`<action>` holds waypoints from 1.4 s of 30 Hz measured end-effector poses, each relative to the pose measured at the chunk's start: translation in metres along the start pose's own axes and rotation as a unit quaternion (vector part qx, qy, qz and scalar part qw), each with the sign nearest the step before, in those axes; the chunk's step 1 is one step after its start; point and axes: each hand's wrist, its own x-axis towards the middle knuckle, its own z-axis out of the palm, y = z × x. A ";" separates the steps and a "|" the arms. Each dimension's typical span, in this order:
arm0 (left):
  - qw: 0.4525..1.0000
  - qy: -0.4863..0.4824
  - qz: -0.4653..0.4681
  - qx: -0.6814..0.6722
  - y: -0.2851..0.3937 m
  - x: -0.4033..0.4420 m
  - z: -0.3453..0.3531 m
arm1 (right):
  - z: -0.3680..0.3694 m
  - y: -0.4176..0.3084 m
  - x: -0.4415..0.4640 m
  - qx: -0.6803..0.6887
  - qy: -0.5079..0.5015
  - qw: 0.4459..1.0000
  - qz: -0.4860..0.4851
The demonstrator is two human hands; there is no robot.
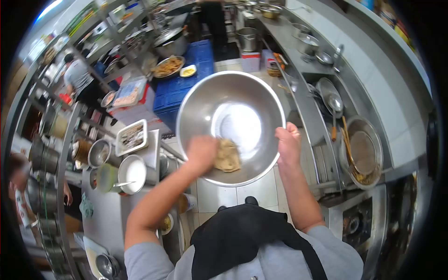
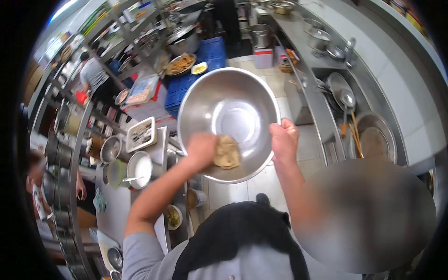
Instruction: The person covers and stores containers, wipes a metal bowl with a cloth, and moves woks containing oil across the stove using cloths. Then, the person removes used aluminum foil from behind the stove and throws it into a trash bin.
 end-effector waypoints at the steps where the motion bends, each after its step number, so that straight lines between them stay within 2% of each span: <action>1: 0.993 -0.049 -0.034 -0.100 0.018 -0.014 0.018 | 0.004 0.009 0.003 -0.028 -0.001 1.000 -0.009; 2: 0.966 -0.073 -0.023 -0.246 0.040 -0.023 0.011 | 0.008 0.020 0.005 -0.057 -0.012 0.998 -0.018; 3: 0.939 -0.057 -0.003 -0.340 0.054 -0.031 0.011 | 0.014 0.022 -0.001 -0.056 -0.038 0.998 -0.014; 4: 0.835 -0.059 0.027 -0.546 0.062 -0.033 0.028 | 0.019 0.027 -0.008 -0.054 -0.066 0.996 -0.006; 5: 0.816 -0.038 -0.006 -0.576 0.071 -0.049 -0.007 | 0.019 0.037 -0.010 -0.102 -0.076 0.992 -0.006; 6: 0.843 0.022 -0.046 -0.536 0.079 -0.057 0.027 | 0.021 0.048 -0.012 -0.151 -0.084 0.985 -0.010; 7: 0.839 -0.016 -0.093 -0.535 0.074 -0.069 0.024 | 0.022 0.062 -0.015 -0.153 -0.114 0.982 -0.001; 8: 0.824 -0.024 -0.085 -0.560 0.066 -0.085 0.020 | 0.017 0.080 -0.018 -0.149 -0.118 0.982 0.021; 9: 0.810 -0.036 -0.062 -0.582 0.057 -0.096 0.016 | 0.014 0.097 -0.012 -0.142 -0.110 0.983 0.035; 11: 0.791 -0.024 -0.114 -0.601 0.037 -0.131 0.010 | 0.005 0.132 -0.007 -0.198 -0.077 0.975 0.071; 12: 0.756 -0.071 -0.157 -0.632 0.026 -0.147 0.001 | -0.005 0.151 0.000 -0.240 -0.062 0.966 0.069; 13: 0.722 -0.047 -0.175 -0.668 0.015 -0.161 0.012 | 0.009 0.128 -0.012 -0.304 -0.069 0.949 0.059; 14: 0.588 -0.022 -0.201 -0.783 0.006 -0.175 0.031 | -0.001 0.147 0.000 -0.247 -0.051 0.966 0.066; 15: 0.523 0.037 -0.208 -0.825 -0.003 -0.186 0.047 | -0.007 0.152 0.006 -0.271 -0.026 0.961 0.043; 17: 0.394 0.091 -0.226 -0.886 -0.019 -0.192 0.053 | -0.015 0.155 0.019 -0.290 0.025 0.956 0.019; 18: 0.404 0.073 -0.210 -0.887 -0.022 -0.184 0.059 | -0.019 0.154 0.027 -0.294 0.037 0.955 0.017; 20: 0.279 0.137 -0.333 -0.890 -0.017 -0.163 0.068 | -0.038 0.160 0.053 -0.291 0.058 0.955 0.013; 23: 0.293 0.156 -0.342 -0.879 -0.030 -0.121 0.108 | -0.065 0.171 0.103 -0.269 0.138 0.952 0.050; 24: 0.328 0.181 -0.355 -0.856 -0.031 -0.101 0.114 | -0.071 0.172 0.121 -0.264 0.139 0.953 0.045; 25: 0.334 0.182 -0.349 -0.856 -0.035 -0.080 0.120 | -0.075 0.167 0.139 -0.237 0.161 0.956 0.064; 27: 0.487 0.147 -0.377 -0.774 -0.052 -0.039 0.143 | -0.083 0.162 0.181 -0.203 0.187 0.958 0.079; 28: 0.495 0.144 -0.374 -0.771 -0.065 -0.026 0.162 | -0.089 0.168 0.201 -0.173 0.188 0.963 0.088; 30: 0.646 0.056 -0.393 -0.652 -0.092 0.005 0.191 | -0.093 0.176 0.241 -0.136 0.195 0.967 0.094; 31: 0.649 0.053 -0.389 -0.652 -0.096 0.024 0.184 | -0.089 0.177 0.260 -0.119 0.185 0.969 0.112; 33: 0.471 0.039 -0.471 -0.745 -0.103 0.060 0.178 | -0.079 0.171 0.307 -0.106 0.173 0.972 0.121; 34: 0.494 0.037 -0.460 -0.737 -0.113 0.075 0.181 | -0.073 0.169 0.329 -0.090 0.170 0.976 0.098; 37: 0.481 0.101 -0.449 -0.746 -0.117 0.129 0.169 | -0.057 0.166 0.406 -0.113 0.180 0.976 0.053; 38: 0.466 0.088 -0.447 -0.758 -0.121 0.147 0.168 | -0.043 0.156 0.434 -0.107 0.180 0.977 0.038; 40: 0.472 0.070 -0.433 -0.764 -0.125 0.182 0.163 | -0.020 0.139 0.496 -0.033 0.197 0.978 0.056; 42: 0.480 0.058 -0.419 -0.769 -0.130 0.216 0.161 | 0.002 0.122 0.560 0.023 0.212 0.977 -0.003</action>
